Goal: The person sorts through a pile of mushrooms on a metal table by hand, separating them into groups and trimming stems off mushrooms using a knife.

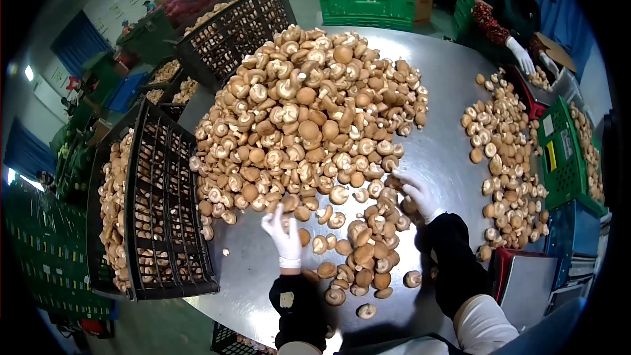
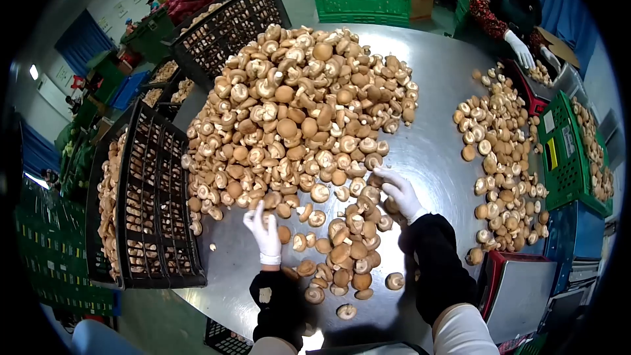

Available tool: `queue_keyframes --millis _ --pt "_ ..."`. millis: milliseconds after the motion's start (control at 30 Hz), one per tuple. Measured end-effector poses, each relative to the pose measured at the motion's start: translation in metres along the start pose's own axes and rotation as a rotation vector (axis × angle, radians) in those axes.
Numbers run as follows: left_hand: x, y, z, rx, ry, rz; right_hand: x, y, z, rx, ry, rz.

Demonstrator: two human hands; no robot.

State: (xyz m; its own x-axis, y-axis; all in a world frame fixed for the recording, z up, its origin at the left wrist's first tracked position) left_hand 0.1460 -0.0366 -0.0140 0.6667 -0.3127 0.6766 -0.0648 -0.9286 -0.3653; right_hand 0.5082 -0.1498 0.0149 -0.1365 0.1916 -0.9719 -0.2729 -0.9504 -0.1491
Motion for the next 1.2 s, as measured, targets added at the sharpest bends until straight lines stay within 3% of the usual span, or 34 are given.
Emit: queue_keyframes --millis 67,133,200,267,400,533,600,667,733,767,867,933,1000,1067,1133,1200 --pt "0.042 0.016 0.016 -0.171 0.082 0.134 -0.001 0.008 0.009 -0.064 0.078 -0.032" --pt "0.062 0.032 0.04 -0.403 0.288 0.072 -0.019 0.019 0.023 -0.112 0.286 -0.126" --pt "0.097 0.038 0.046 -0.462 0.163 0.308 -0.029 0.031 0.035 -0.176 0.446 -0.088" --pt "0.106 0.04 0.053 -0.56 0.152 0.378 -0.044 0.039 0.045 -0.162 0.522 -0.079" --pt "0.119 0.032 0.021 -0.541 -0.006 0.412 -0.071 0.066 0.074 -0.14 0.75 -0.126" --pt "0.138 0.08 0.003 -0.587 -0.381 0.721 -0.065 0.108 0.124 -0.245 1.03 -0.193" --pt "0.142 0.115 -0.002 -0.61 -0.472 0.774 -0.048 0.136 0.137 -0.297 0.897 -0.169" --pt "0.144 0.134 -0.012 -0.706 -0.307 0.709 -0.052 0.161 0.138 -0.24 0.746 -0.171" --pt "0.148 0.166 -0.021 -0.708 -0.263 0.783 -0.052 0.186 0.124 -0.185 0.762 -0.113" --pt "0.163 0.177 -0.032 -0.635 -0.267 0.844 -0.05 0.199 0.118 -0.207 0.753 -0.094" --pt "0.168 0.218 -0.036 -0.675 -0.267 0.966 -0.067 0.232 0.117 -0.299 0.851 -0.127" --pt "0.174 0.227 -0.049 -0.685 -0.211 0.955 -0.075 0.245 0.117 -0.325 0.87 -0.145" --pt "0.177 0.226 -0.061 -0.691 -0.157 0.946 -0.078 0.245 0.105 -0.193 0.811 -0.216" --pt "0.165 0.192 -0.086 -0.533 0.025 0.681 -0.082 0.227 0.096 -0.105 0.811 -0.207" --pt "0.137 0.167 -0.102 -0.391 -0.105 0.494 -0.081 0.198 0.095 -0.033 0.807 -0.17" --pt "0.101 0.16 -0.11 -0.306 -0.338 0.433 -0.08 0.173 0.103 0.021 0.877 -0.219"
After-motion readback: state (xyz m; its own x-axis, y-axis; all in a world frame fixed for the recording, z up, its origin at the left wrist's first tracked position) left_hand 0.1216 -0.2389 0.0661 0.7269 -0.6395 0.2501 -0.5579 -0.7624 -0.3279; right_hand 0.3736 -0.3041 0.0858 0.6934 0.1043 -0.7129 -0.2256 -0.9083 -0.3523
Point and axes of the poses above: each hand's wrist, its own y-axis away from the middle knuckle, its own z-axis out of the palm, x = y × z, the point moved 9 cm from there along -y, towards the middle knuckle, and after that the axes turned 15 degrees about -y, right-handed, at the moved point
